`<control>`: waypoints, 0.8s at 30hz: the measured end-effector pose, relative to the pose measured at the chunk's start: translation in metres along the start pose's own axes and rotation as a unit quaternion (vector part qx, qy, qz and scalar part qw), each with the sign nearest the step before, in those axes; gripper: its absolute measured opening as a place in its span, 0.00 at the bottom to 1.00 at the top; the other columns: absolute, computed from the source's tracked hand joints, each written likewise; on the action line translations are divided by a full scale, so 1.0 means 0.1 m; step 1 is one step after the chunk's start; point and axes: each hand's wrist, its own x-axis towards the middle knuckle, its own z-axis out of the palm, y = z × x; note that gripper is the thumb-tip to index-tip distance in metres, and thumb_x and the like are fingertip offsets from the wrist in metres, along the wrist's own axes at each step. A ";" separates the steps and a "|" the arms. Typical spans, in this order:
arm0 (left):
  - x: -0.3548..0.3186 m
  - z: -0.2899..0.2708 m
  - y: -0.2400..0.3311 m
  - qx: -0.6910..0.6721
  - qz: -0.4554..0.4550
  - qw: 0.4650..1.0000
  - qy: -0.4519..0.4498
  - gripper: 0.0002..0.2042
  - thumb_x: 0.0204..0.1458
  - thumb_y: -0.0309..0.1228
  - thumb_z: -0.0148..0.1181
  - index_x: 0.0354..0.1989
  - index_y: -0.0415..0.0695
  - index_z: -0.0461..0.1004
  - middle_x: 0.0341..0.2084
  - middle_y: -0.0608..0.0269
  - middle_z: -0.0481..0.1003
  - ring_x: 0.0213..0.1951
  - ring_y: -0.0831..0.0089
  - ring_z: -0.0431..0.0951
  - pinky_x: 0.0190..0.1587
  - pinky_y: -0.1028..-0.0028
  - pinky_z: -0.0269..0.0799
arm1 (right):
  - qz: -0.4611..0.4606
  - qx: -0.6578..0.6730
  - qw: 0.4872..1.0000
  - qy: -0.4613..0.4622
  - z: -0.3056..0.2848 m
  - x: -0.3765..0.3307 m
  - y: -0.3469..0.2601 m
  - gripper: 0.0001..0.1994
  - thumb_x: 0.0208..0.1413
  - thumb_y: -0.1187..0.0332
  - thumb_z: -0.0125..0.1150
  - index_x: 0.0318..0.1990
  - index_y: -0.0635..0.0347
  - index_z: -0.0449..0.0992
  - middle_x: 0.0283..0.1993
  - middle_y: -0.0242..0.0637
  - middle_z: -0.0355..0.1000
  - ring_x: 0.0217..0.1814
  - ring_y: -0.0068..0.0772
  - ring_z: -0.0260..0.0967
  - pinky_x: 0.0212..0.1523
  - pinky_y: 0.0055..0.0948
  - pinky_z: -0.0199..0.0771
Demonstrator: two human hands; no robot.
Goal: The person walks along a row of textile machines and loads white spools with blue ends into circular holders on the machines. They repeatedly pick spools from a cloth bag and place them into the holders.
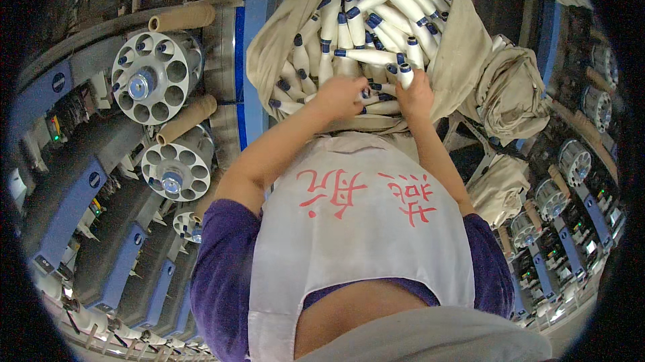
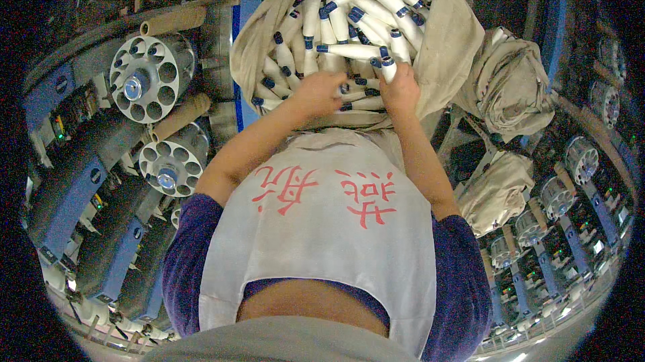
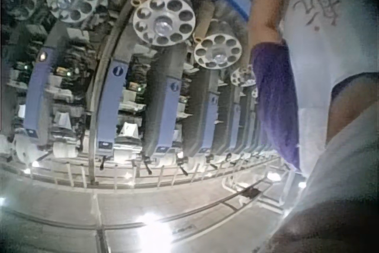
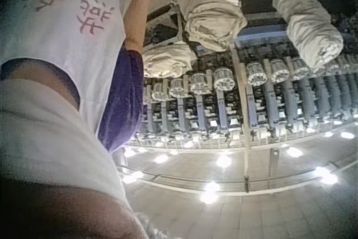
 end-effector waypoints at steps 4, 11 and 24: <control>-0.19 -0.43 0.05 -0.090 -0.051 0.980 0.168 0.13 0.42 0.37 0.62 0.35 0.46 0.71 0.31 0.55 0.70 0.32 0.58 0.72 0.33 0.66 0.70 | 0.061 0.150 0.987 -0.023 -0.27 0.22 -0.26 0.20 0.38 0.68 0.65 0.41 0.62 0.66 0.36 0.43 0.70 0.37 0.40 0.69 0.38 0.35 0.69; -0.12 -0.80 0.47 -0.127 0.156 0.934 0.295 0.28 0.33 0.26 0.68 0.49 0.53 0.70 0.49 0.60 0.65 0.39 0.67 0.67 0.36 0.73 0.70 | 0.219 0.664 0.689 -0.192 -0.77 1.06 -0.87 0.16 0.43 0.73 0.60 0.41 0.68 0.67 0.34 0.41 0.70 0.34 0.34 0.70 0.35 0.32 0.73; -0.36 -0.99 0.50 -0.128 0.181 0.955 0.197 0.27 0.28 0.22 0.66 0.43 0.53 0.73 0.51 0.62 0.65 0.46 0.62 0.64 0.45 0.70 0.64 | 0.192 0.680 0.607 -0.363 -0.60 0.67 -1.21 0.13 0.48 0.70 0.56 0.40 0.66 0.68 0.35 0.44 0.71 0.34 0.36 0.71 0.35 0.33 0.74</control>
